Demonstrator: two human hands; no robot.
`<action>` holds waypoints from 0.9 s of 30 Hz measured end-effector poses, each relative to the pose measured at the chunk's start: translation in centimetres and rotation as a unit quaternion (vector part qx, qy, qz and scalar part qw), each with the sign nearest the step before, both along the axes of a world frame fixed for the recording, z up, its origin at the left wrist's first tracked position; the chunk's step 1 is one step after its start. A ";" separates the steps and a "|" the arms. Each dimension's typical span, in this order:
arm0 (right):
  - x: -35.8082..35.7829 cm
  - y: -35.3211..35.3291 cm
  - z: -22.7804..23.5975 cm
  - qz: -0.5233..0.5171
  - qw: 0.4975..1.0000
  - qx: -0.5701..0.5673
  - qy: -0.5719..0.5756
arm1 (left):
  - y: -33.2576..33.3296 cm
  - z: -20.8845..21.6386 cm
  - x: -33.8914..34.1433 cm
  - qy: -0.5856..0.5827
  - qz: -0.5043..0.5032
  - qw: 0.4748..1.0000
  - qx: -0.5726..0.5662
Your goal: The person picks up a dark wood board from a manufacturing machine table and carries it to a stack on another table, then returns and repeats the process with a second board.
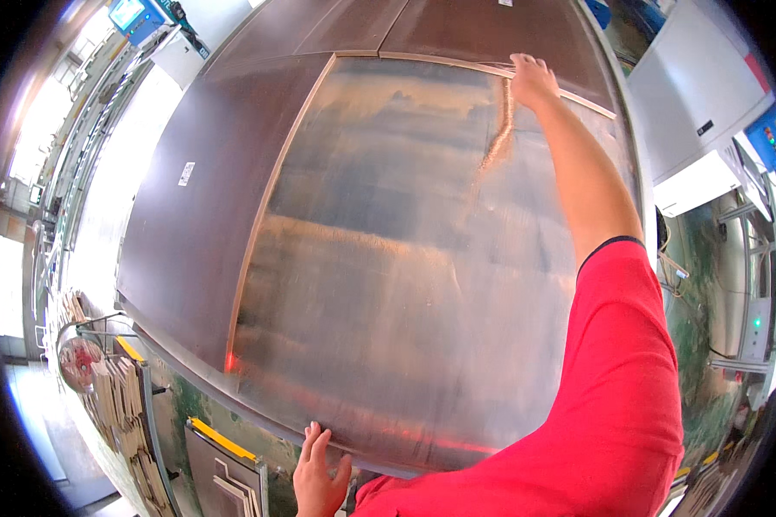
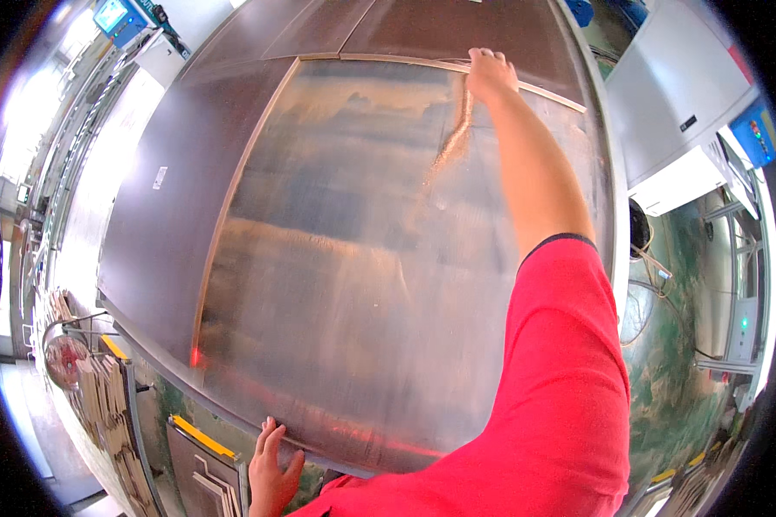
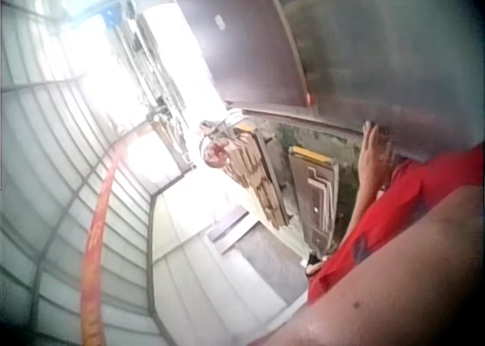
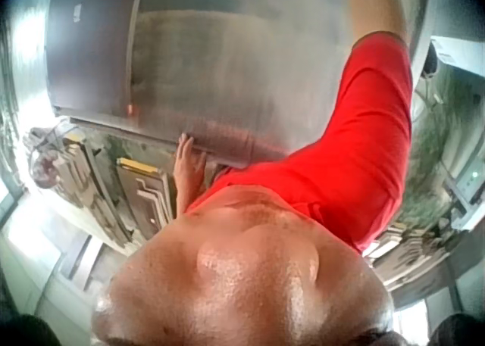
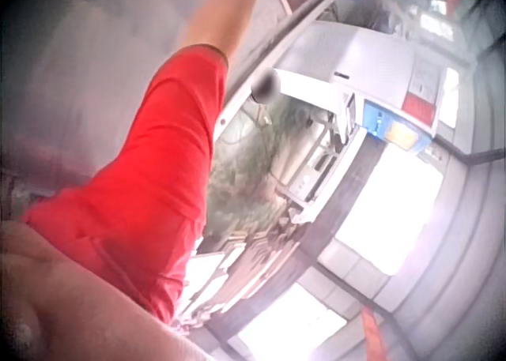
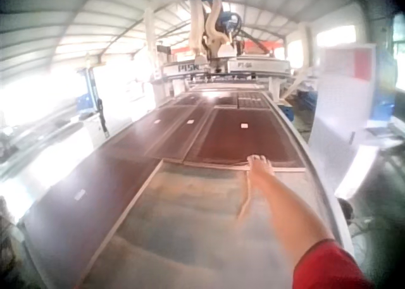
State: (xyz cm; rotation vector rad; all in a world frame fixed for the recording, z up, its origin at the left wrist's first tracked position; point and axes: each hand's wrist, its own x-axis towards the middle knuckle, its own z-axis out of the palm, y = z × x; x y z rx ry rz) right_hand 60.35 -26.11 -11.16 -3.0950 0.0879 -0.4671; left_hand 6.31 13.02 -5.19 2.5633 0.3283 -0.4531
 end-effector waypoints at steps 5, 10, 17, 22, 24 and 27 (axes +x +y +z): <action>2.2 -0.3 -0.7 0.037 0.998 -0.056 0.012 | 0.2 -0.1 -0.2 0.026 0.028 0.999 -0.009; -1.0 -2.4 -0.3 -0.002 0.996 -0.087 -0.023 | -0.1 0.3 0.3 0.010 0.004 1.000 0.016; -18.6 -9.1 5.6 -0.052 0.996 0.069 -0.038 | 2.0 -0.9 -0.7 -0.046 -0.068 0.996 0.024; -37.4 -16.6 8.4 -0.236 0.962 -0.067 0.116 | 3.2 -0.9 -0.7 -0.073 -0.139 0.987 0.035; -46.2 -19.0 8.7 -0.311 0.931 -0.102 0.163 | 4.2 -0.5 -1.1 -0.080 -0.166 0.983 0.018; -56.3 -18.1 9.1 -0.388 0.916 -0.016 0.099 | 5.0 0.3 -0.6 -0.096 -0.179 0.979 -0.022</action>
